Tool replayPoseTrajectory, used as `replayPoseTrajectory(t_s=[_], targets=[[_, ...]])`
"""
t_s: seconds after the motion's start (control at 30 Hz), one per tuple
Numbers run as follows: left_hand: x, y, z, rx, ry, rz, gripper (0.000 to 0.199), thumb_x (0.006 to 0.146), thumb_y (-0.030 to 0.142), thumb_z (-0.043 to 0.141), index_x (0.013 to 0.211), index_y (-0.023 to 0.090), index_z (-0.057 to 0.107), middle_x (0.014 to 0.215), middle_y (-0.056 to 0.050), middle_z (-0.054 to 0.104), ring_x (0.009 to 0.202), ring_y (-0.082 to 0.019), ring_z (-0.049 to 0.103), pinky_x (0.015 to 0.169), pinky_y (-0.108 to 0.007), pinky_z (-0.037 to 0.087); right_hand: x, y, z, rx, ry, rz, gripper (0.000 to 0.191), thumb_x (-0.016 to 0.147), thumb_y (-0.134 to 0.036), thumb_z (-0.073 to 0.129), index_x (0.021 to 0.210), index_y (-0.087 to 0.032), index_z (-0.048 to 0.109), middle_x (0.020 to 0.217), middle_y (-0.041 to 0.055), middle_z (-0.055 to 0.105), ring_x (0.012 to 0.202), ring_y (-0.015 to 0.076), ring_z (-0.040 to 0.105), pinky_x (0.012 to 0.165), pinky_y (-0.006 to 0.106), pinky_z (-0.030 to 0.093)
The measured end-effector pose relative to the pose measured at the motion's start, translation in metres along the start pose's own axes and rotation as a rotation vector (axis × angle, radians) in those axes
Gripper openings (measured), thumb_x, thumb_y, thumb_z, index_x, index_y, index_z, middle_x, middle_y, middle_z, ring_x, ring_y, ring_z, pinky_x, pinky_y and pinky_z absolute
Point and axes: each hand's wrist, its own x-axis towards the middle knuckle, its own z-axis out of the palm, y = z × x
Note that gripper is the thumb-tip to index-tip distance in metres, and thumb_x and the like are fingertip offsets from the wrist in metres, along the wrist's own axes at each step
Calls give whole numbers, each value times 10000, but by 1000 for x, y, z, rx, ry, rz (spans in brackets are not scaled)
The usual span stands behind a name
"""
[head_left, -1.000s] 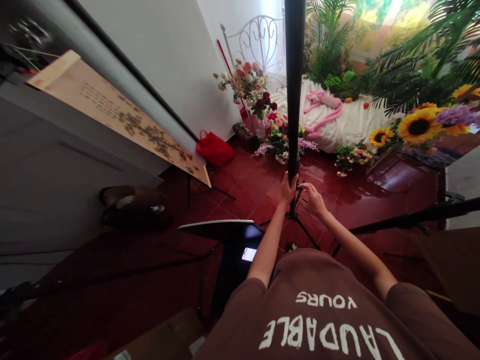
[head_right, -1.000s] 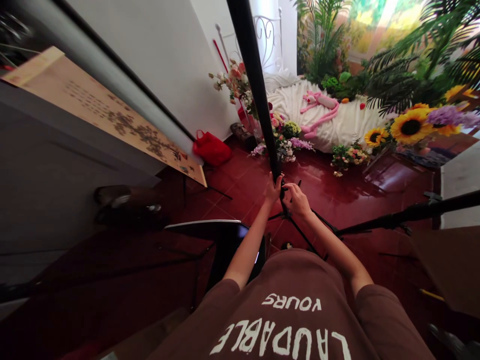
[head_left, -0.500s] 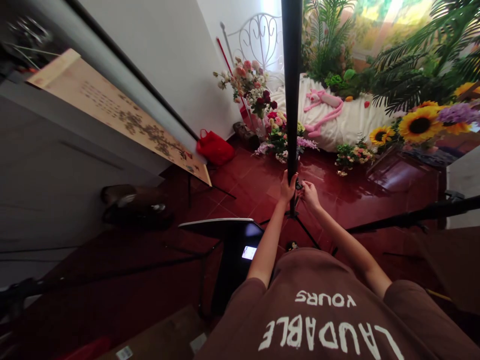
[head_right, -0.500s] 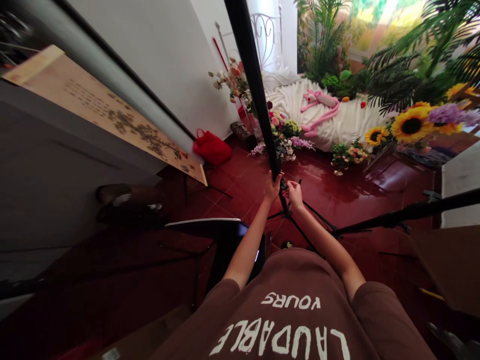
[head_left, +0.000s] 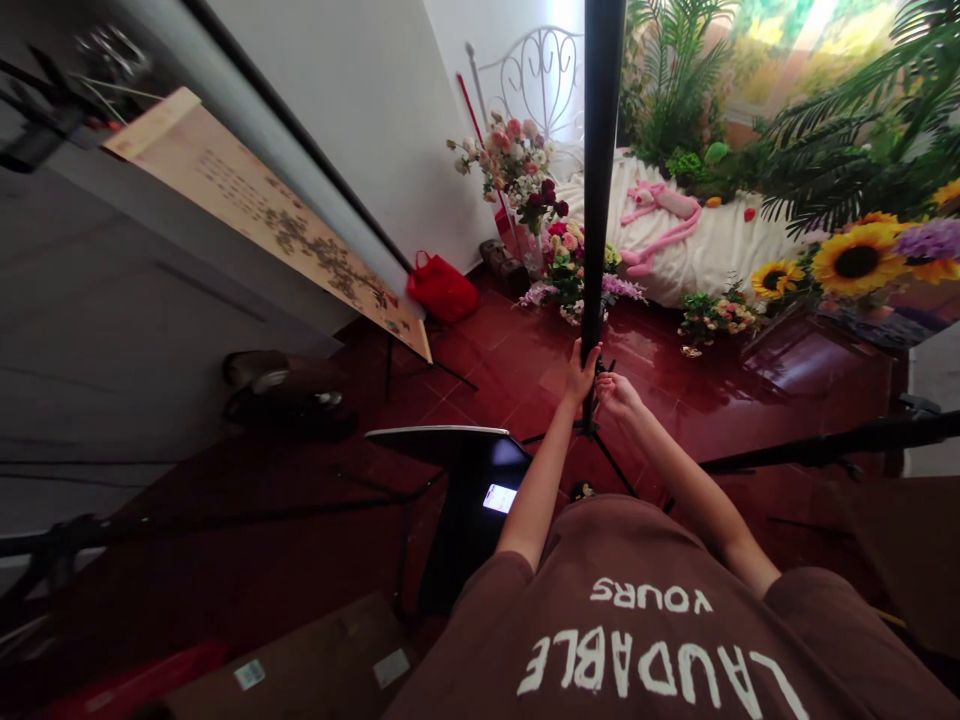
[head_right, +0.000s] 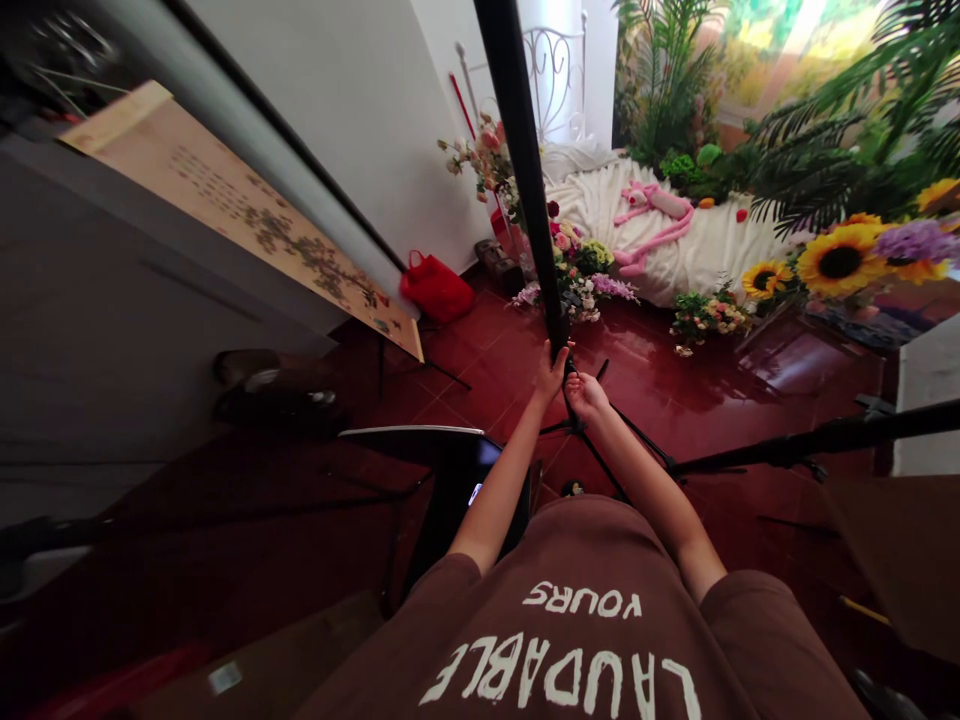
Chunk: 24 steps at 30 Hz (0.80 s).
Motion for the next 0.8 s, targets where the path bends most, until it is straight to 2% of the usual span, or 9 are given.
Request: replayPoseTrajectory(t_s=[0.1,0.17,0.27,0.33,0.43,0.53,0.67,0.8], targets=[[-10,-7,4,-1,66,-31,476,925,561,381,1202,214,555,1051,-82,674,948,-158,630,897,-302,478,-12,0,-12,24,29,38,176,786,-46,512,672,-179,517,541,-28,531,425,70,501,456,135,500],[-23,-19,7,0,129,-53,461,952,521,340,1241,214,527,1120,-94,654,1040,-162,611,953,-325,461,-25,1,-27,66,114,64,143,775,-44,531,702,-165,559,576,-13,585,459,75,556,473,135,520],[-53,-46,16,70,222,-151,432,956,458,377,1274,188,491,1253,-136,586,1155,-183,571,1014,-372,432,-51,0,-62,152,303,83,158,750,-21,531,733,-167,588,585,-19,627,480,71,597,487,127,530],[-76,-64,28,133,225,-292,432,933,411,452,1274,147,481,1276,-182,558,1115,-203,600,995,-389,448,-71,-2,-91,215,403,65,182,732,-11,515,747,-171,599,578,-25,638,481,68,606,486,125,533],[-107,-79,53,141,94,-445,399,901,327,524,1240,118,490,1221,-198,585,1003,-200,650,935,-380,492,-107,-4,-137,326,541,30,191,719,-22,492,750,-173,606,577,-22,640,480,68,615,481,123,533],[-123,-74,86,105,-83,-431,311,896,280,529,1170,134,523,1158,-169,621,966,-190,661,928,-379,503,-145,-5,-178,389,660,-49,194,687,-30,490,722,-190,593,557,-35,625,459,66,605,462,129,531],[-123,-44,137,27,-355,-307,280,921,301,484,1151,146,517,1108,-144,645,981,-189,655,933,-385,502,-192,-8,-217,356,780,-235,161,672,-60,515,710,-208,566,536,-55,604,443,68,594,437,143,523],[-122,-1,195,-111,-634,-111,311,934,360,459,1165,161,514,1115,-123,646,1035,-185,635,952,-380,492,-231,-15,-240,243,889,-447,74,704,-152,553,709,-220,525,539,-68,589,416,73,563,410,159,500]])
